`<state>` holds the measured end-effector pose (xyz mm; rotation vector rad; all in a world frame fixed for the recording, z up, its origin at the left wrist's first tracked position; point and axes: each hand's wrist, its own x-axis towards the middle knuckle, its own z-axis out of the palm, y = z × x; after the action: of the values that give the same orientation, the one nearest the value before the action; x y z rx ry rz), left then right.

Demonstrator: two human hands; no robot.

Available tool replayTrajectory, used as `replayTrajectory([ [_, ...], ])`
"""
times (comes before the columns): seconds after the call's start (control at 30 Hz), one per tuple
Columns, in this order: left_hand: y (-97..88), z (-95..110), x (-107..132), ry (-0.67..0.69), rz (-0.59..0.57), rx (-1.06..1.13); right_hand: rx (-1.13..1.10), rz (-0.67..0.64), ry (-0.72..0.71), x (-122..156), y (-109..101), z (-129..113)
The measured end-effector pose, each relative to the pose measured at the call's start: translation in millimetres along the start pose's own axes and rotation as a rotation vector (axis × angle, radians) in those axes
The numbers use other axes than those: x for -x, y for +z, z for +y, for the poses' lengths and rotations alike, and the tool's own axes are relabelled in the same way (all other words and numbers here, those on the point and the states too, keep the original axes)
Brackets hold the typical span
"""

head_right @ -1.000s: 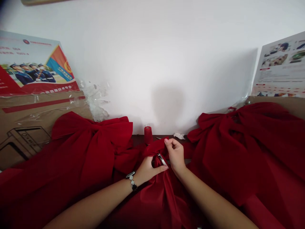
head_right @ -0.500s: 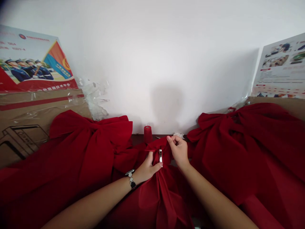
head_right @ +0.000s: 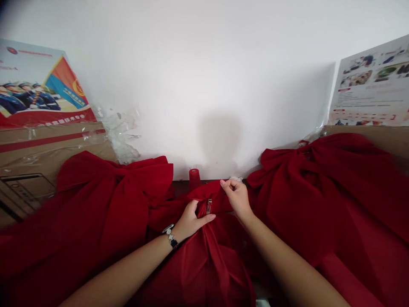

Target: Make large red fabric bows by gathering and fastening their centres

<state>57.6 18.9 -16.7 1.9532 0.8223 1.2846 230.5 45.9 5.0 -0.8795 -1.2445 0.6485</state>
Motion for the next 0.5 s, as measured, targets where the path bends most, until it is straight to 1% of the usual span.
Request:
replayTrajectory([
  [0.1,-4.0,-1,0,0.002,0.002,-0.016,0.013,-0.044,0.017,-3,-3,-1],
  [0.17,-7.2,-2,-1,-0.014,0.008,0.012,0.014,-0.08,0.036,-5,-5,-2],
  [0.23,-10.4,-4,-2,-0.048,0.008,0.078,0.012,-0.089,0.058,-7,-9,-3],
  [0.3,-13.1,-6,-4,-0.092,0.008,0.169,0.049,-0.069,0.048,-10,-12,-4],
  [0.33,-14.2,-7,-4,-0.114,0.008,0.213,0.094,-0.047,0.019,-11,-14,-4],
  [0.4,-15.6,-9,-4,-0.15,-0.002,0.271,0.22,-0.015,-0.086,-13,-17,-2],
  [0.47,-16.3,-10,-3,-0.175,-0.043,0.29,0.338,-0.063,-0.203,-14,-19,-1],
  [0.5,-16.5,-10,-2,-0.185,-0.07,0.292,0.378,-0.125,-0.251,-15,-20,-2],
])
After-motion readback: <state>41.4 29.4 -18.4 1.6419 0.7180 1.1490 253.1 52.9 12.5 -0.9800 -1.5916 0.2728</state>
